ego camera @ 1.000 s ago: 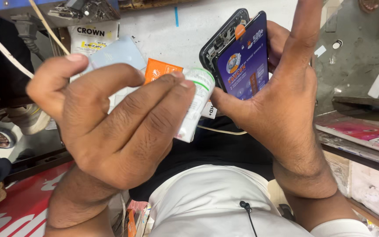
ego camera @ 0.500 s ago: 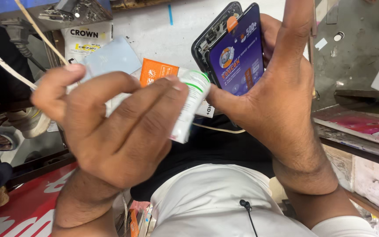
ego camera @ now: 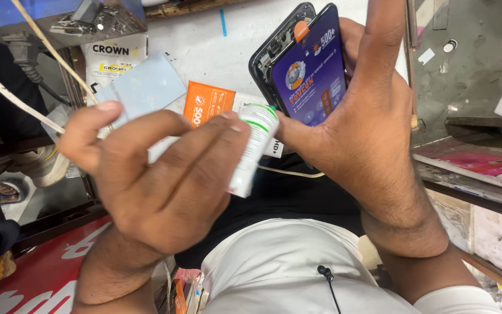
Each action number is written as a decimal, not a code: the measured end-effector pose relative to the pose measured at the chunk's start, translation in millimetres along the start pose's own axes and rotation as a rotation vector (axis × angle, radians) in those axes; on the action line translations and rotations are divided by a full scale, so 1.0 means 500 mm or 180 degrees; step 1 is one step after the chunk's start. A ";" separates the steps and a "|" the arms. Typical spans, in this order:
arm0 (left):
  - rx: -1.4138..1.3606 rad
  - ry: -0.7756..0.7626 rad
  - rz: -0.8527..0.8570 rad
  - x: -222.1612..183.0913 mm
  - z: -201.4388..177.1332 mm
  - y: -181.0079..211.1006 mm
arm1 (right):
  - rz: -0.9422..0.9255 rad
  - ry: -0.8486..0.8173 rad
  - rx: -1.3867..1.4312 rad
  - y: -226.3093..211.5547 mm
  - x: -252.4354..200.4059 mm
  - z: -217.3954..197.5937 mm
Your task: The person applies adhesive from a tube along the edges of a smartphone's screen assembly. They then press the screen onto the phone body, wipe excess adhesive with a cloth, and secure the assembly with rubber bands.
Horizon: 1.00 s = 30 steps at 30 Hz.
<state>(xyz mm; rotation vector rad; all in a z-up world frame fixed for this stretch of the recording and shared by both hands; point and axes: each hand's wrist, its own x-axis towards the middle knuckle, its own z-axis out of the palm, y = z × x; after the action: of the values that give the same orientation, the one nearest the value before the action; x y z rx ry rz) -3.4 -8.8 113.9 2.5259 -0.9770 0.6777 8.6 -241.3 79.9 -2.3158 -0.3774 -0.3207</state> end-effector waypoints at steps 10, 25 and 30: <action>0.0048 0.0062 -0.0028 0.005 0.013 0.003 | -0.0018 -0.0026 -0.0021 0.003 0.008 0.003; 0.0234 0.0123 -0.0161 0.001 0.027 -0.001 | -0.0005 -0.0041 0.0054 0.018 0.012 0.013; -0.1573 0.0274 -0.2063 -0.043 0.098 -0.035 | 0.0018 -0.0130 0.0291 0.039 0.017 0.022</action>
<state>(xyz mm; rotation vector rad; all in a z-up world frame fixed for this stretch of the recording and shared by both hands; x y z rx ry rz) 9.9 -8.3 59.1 2.1479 -0.2104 0.2922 24.7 -245.0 62.9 -2.2360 -0.3977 -0.2484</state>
